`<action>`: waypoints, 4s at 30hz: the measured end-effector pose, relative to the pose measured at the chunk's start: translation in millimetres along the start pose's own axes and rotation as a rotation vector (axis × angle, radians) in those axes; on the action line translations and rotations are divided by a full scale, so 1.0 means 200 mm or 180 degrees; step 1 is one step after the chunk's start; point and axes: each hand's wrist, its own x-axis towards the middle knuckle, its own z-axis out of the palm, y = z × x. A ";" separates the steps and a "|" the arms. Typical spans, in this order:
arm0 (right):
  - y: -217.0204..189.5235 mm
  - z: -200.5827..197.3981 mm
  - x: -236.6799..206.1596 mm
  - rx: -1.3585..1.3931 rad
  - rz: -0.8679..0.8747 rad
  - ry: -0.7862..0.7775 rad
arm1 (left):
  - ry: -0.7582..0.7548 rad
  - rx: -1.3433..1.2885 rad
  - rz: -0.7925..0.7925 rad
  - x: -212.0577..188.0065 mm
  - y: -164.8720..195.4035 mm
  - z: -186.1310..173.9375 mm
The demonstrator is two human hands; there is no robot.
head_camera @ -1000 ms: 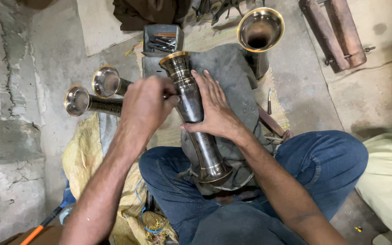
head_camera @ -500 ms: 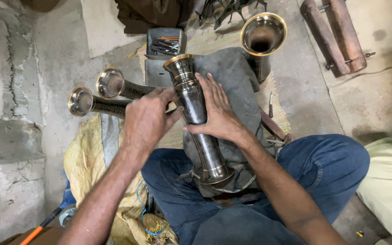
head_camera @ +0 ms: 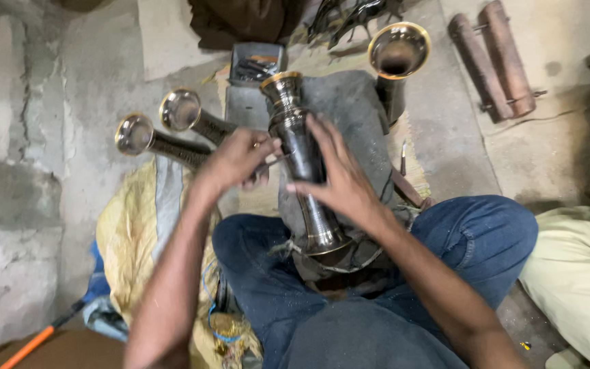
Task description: The person sits on the floor and uses a small metal tool to polish the surface of a silver-colored metal vase. They rotate the vase and work on different sections, including the neck and body, while other similar vases lie nearby.
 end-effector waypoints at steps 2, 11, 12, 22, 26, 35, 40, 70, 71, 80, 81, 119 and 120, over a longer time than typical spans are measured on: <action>-0.06 -0.03 -0.26 -0.0399 -0.0568 0.0295 | 0.0712 -0.0200 0.0428 -0.11 -0.10 0.11; 0.04 -0.05 -0.67 -0.1119 -0.1910 0.0425 | 0.1470 -0.2068 -0.0240 -0.35 -0.31 0.53; 0.07 -0.05 -0.68 -0.1173 -0.2001 0.0454 | 0.1506 -0.1998 -0.0273 -0.36 -0.32 0.53; 0.28 0.07 -0.76 -0.1323 -0.1134 0.0263 | 0.2357 -0.0566 0.0658 -0.40 -0.23 0.45; 0.21 -0.01 -0.67 -0.0737 -0.1058 0.0273 | 0.2133 -0.0363 0.0209 -0.36 -0.17 0.41; -0.05 0.09 0.19 0.0162 -0.0525 0.0816 | 0.2190 0.0608 0.0326 -0.31 0.13 0.18; -0.09 0.11 0.28 0.0312 -0.0221 0.0965 | 0.1906 0.0428 0.0133 -0.24 0.16 0.09; 0.06 0.15 0.23 0.0428 -0.0051 0.0993 | 0.1606 0.2709 0.1497 -0.17 0.28 0.18; 0.06 0.14 0.23 0.0444 -0.0080 0.0991 | 0.1585 0.2667 0.1486 -0.17 0.29 0.18; 0.07 0.13 0.23 0.0550 -0.0078 0.0942 | 0.1574 0.2933 0.1476 -0.17 0.33 0.20; 0.07 0.13 0.23 0.0549 -0.0043 0.0929 | 0.1548 0.2938 0.1453 -0.16 0.33 0.21; 0.08 0.14 0.24 0.0207 -0.0079 0.0587 | 0.1842 0.2611 0.1014 -0.08 0.27 0.18; 0.09 0.15 0.25 0.0197 -0.0059 0.0524 | 0.1882 0.2628 0.0935 -0.07 0.27 0.20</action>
